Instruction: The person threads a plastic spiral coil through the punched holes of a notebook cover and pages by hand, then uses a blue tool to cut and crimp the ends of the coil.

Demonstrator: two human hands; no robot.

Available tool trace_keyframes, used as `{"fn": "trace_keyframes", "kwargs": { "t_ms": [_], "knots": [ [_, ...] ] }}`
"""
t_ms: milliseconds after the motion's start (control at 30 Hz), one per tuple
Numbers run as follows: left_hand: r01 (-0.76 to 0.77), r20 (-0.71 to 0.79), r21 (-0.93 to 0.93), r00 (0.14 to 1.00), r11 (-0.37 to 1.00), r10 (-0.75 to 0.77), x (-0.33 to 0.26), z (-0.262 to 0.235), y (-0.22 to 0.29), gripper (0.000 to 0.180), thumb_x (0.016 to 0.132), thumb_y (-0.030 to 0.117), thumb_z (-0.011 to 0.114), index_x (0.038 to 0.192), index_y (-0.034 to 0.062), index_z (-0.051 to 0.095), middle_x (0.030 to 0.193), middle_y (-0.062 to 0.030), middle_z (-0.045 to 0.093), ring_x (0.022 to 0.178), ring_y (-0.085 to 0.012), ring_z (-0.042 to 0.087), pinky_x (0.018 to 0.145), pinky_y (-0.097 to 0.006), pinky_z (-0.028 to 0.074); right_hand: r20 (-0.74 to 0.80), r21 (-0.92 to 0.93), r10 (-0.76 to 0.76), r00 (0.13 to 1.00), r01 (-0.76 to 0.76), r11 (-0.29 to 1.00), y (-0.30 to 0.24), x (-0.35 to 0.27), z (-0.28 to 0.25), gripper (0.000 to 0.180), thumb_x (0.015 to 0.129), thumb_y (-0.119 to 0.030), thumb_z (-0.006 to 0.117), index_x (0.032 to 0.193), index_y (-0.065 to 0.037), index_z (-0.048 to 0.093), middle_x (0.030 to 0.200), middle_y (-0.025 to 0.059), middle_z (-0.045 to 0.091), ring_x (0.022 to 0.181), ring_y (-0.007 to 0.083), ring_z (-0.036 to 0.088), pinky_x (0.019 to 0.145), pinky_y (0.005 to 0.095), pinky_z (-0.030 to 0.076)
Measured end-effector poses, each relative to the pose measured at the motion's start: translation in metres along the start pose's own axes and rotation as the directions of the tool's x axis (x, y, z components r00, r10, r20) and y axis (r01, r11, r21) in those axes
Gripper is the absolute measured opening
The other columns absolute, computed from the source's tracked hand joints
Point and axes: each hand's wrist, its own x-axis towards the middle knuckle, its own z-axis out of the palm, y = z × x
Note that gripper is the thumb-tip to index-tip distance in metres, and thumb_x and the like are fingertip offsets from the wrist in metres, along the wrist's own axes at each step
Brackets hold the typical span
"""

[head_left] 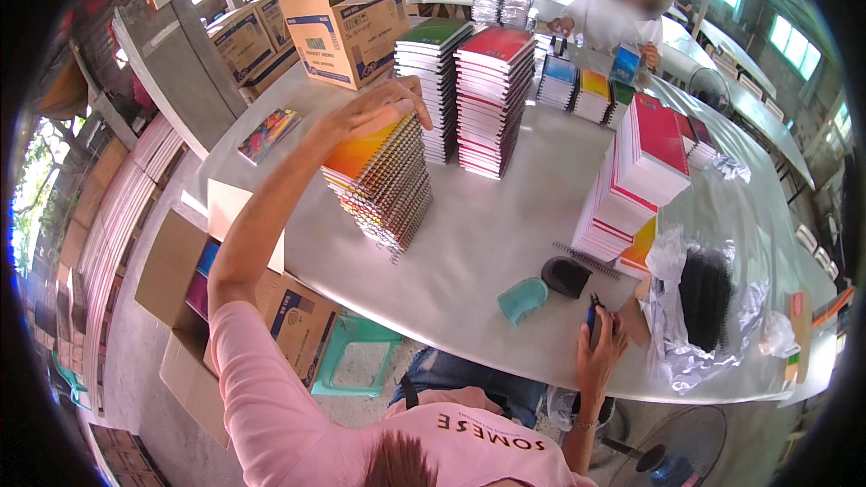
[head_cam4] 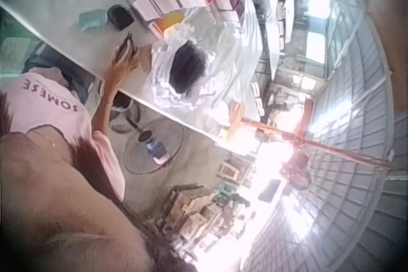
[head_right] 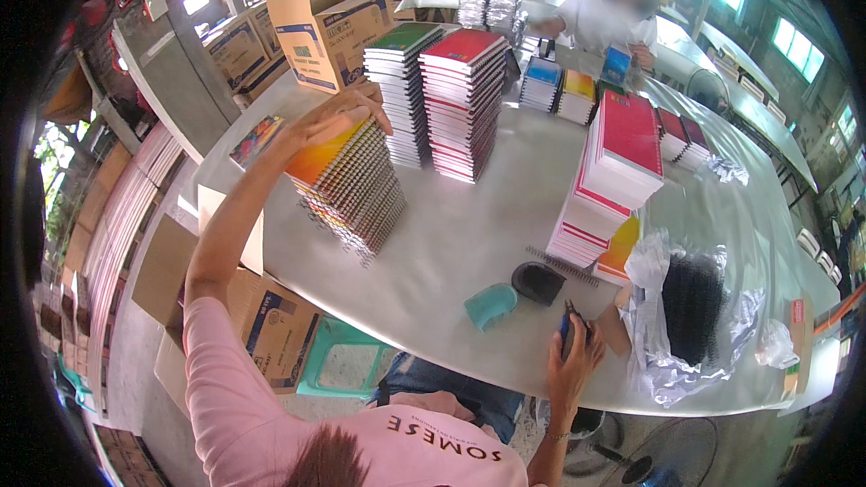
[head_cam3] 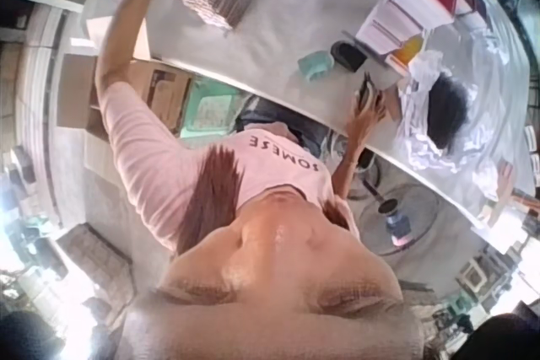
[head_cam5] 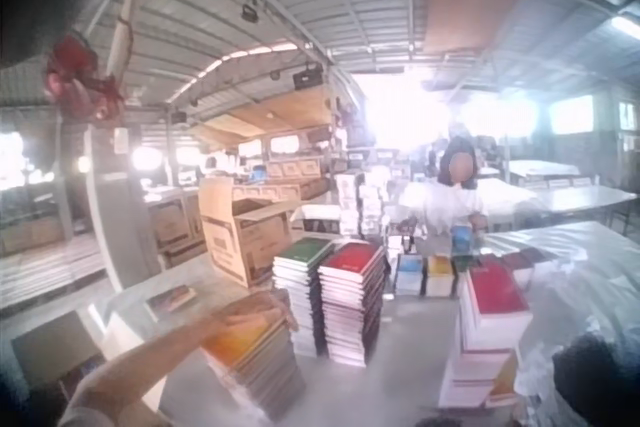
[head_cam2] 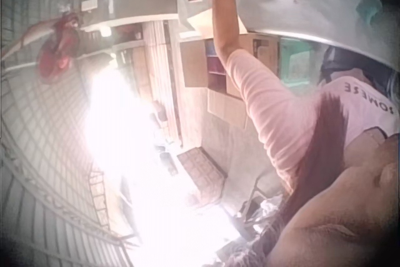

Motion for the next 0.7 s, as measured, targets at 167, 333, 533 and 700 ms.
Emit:
{"fn": "trace_keyframes", "kwargs": {
  "t_ms": [167,333,533,700],
  "knots": [
    [-0.121,-0.061,-0.166,0.992,0.979,0.112,0.014,0.009,-0.006,0.036,0.093,0.022,0.042,0.090,0.0022,0.072,0.097,-0.0097,0.054,0.095,-0.0244,0.053,0.093,-0.036,0.040,-0.205,0.224,0.037,0.978,0.010,0.974,-0.006,0.012,-0.014,0.020,0.092,-0.009,0.061,0.112,-0.004,0.063,0.114,0.0184,0.058,0.114,0.0348,0.053,0.099,0.0441,0.039],
    [-0.163,-0.118,-0.343,0.985,0.925,0.129,-0.002,0.018,-0.039,0.031,0.094,0.014,0.043,0.081,-0.0025,0.067,0.083,-0.0099,0.060,0.084,-0.0226,0.057,0.082,-0.034,0.044,-0.350,0.241,-0.016,0.937,0.106,0.965,-0.016,0.068,-0.041,0.010,0.088,-0.002,0.064,0.098,0.000,0.065,0.101,0.0155,0.061,0.096,0.0323,0.059,0.087,0.0406,0.045],
    [0.001,-0.023,-0.125,1.000,0.992,-0.004,0.015,0.007,-0.005,0.033,0.090,0.014,0.038,0.081,-0.0007,0.066,0.081,-0.0117,0.058,0.085,-0.0241,0.056,0.083,-0.036,0.042,-0.428,0.115,-0.149,0.891,0.218,0.969,0.019,0.179,-0.078,0.006,0.084,-0.004,0.065,0.088,-0.001,0.068,0.093,0.0168,0.066,0.093,0.0372,0.060,0.083,0.0434,0.047],
    [0.050,-0.151,0.228,0.988,0.972,-0.015,-0.001,-0.013,0.021,0.021,0.089,0.007,0.047,0.099,0.0037,0.065,0.095,-0.0107,0.057,0.093,-0.0282,0.055,0.089,-0.038,0.038,-0.046,-0.062,-0.348,0.936,0.345,0.936,0.059,0.263,-0.028,0.009,0.080,-0.013,0.070,0.087,-0.008,0.072,0.093,0.0139,0.068,0.096,0.0346,0.062,0.089,0.0454,0.046]
  ]
}}
